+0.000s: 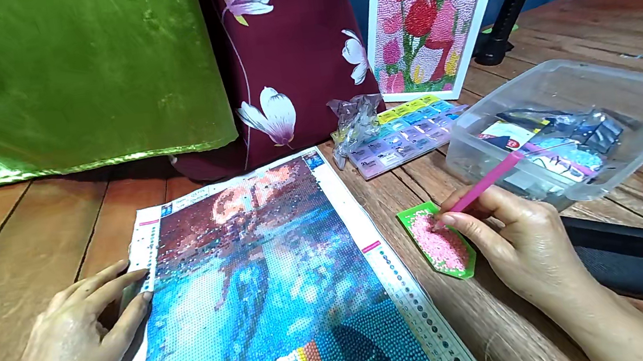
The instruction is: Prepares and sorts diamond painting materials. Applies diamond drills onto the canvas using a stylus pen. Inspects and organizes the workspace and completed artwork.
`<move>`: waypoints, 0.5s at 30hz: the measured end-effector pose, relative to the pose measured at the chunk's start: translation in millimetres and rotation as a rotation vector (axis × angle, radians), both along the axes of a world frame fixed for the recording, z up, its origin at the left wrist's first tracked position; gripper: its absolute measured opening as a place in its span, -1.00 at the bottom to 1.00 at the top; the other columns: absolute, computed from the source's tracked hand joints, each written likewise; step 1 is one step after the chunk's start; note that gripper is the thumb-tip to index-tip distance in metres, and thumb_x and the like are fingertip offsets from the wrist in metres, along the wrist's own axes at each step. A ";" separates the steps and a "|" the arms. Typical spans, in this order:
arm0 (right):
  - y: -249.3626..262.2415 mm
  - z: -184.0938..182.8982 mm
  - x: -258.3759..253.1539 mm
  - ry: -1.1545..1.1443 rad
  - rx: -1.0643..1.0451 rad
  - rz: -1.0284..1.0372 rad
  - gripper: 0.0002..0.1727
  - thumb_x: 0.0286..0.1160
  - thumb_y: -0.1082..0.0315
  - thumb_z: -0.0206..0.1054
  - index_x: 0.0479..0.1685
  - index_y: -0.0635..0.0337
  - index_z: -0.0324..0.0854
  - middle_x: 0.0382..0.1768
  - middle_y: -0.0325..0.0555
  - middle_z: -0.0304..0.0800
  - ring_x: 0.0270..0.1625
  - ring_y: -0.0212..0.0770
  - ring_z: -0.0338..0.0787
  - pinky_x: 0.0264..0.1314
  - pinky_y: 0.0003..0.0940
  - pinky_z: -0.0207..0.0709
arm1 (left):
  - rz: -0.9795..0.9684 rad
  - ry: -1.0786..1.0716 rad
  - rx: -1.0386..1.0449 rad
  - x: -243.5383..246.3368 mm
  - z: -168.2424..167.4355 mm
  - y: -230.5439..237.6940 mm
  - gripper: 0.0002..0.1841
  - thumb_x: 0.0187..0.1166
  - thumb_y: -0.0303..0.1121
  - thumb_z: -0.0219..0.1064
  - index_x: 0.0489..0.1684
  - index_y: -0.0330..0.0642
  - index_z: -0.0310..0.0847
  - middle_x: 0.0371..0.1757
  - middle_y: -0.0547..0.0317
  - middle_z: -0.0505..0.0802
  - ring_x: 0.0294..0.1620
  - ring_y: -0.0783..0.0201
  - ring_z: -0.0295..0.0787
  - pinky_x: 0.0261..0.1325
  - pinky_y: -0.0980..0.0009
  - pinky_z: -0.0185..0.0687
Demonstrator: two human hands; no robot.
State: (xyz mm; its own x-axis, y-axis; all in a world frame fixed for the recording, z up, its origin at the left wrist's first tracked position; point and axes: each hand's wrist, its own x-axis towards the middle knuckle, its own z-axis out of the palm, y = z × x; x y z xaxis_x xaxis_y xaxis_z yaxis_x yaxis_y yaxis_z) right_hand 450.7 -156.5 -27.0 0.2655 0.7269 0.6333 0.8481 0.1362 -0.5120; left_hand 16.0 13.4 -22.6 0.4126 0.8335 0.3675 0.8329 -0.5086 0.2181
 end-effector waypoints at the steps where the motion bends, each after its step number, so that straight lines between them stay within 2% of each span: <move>1: -0.1 0.1 0.1 0.004 0.000 0.002 -0.80 0.51 0.20 0.31 -0.19 0.12 0.75 -0.33 -0.35 0.78 -0.22 -0.60 0.75 -0.08 -0.72 0.60 | 0.001 0.000 0.004 -0.2 -0.5 0.4 -0.50 0.50 -0.12 0.17 0.04 -0.40 0.82 0.38 -0.40 0.74 0.39 -0.55 0.57 0.31 -0.54 0.29; 6: 0.3 0.1 1.0 0.016 0.018 0.013 -0.78 0.53 0.19 0.31 -0.17 0.14 0.74 -0.32 -0.34 0.78 -0.22 -0.61 0.74 -0.08 -0.72 0.60 | -0.001 0.004 0.021 -0.8 -2.1 1.5 -0.49 0.49 -0.09 0.16 0.04 -0.38 0.83 0.37 -0.37 0.75 0.37 -0.55 0.59 0.26 -0.54 0.31; 15: 0.4 0.1 -0.2 0.013 0.003 0.013 -0.80 0.49 0.21 0.32 -0.18 0.13 0.75 -0.33 -0.35 0.78 -0.23 -0.64 0.74 -0.11 -0.77 0.59 | -0.004 -0.004 0.025 -0.4 -2.4 1.4 -0.49 0.49 -0.10 0.16 0.03 -0.40 0.83 0.36 -0.40 0.75 0.36 -0.55 0.60 0.29 -0.51 0.33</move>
